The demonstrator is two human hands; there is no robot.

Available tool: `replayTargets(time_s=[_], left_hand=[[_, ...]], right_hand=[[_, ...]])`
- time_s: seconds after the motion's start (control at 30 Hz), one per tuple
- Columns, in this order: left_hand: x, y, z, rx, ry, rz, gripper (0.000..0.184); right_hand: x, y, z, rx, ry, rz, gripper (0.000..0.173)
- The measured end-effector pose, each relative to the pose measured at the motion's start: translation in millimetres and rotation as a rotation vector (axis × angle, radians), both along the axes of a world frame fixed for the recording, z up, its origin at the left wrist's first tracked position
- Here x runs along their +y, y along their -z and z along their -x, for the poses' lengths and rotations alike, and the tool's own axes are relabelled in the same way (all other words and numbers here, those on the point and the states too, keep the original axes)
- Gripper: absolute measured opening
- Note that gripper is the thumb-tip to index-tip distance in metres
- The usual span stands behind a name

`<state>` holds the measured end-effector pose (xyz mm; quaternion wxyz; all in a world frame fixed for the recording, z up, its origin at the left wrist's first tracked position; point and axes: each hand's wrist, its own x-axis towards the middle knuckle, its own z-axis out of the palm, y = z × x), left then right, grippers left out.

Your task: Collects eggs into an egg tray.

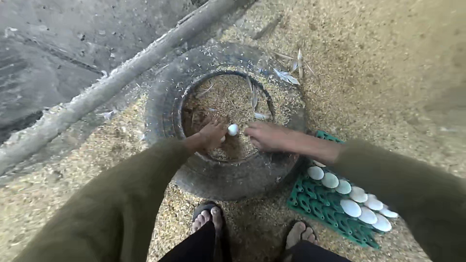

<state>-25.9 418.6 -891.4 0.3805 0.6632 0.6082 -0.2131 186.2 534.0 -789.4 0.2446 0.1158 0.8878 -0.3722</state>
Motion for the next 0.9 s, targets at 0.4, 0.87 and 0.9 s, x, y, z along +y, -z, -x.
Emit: replayTargets(time_s=[0.4, 0.87, 0.9], left_hand=[[38.9, -85.2, 69.1, -0.373, -0.692, -0.165, 0.065], [41.3, -100.0, 60.8, -0.705, -0.95, -0.361, 0.035], [42.1, -92.0, 59.3, -0.73, -0.981, -0.348, 0.033]], right_hand=[[-38.2, 96.7, 74.9, -0.223, 0.233, 0.016, 0.036], [42.7, 17.7, -2.0, 0.218, 0.868, 0.506, 0.047], [47.4, -2.8, -24.0, 0.279, 0.877, 0.541, 0.044]])
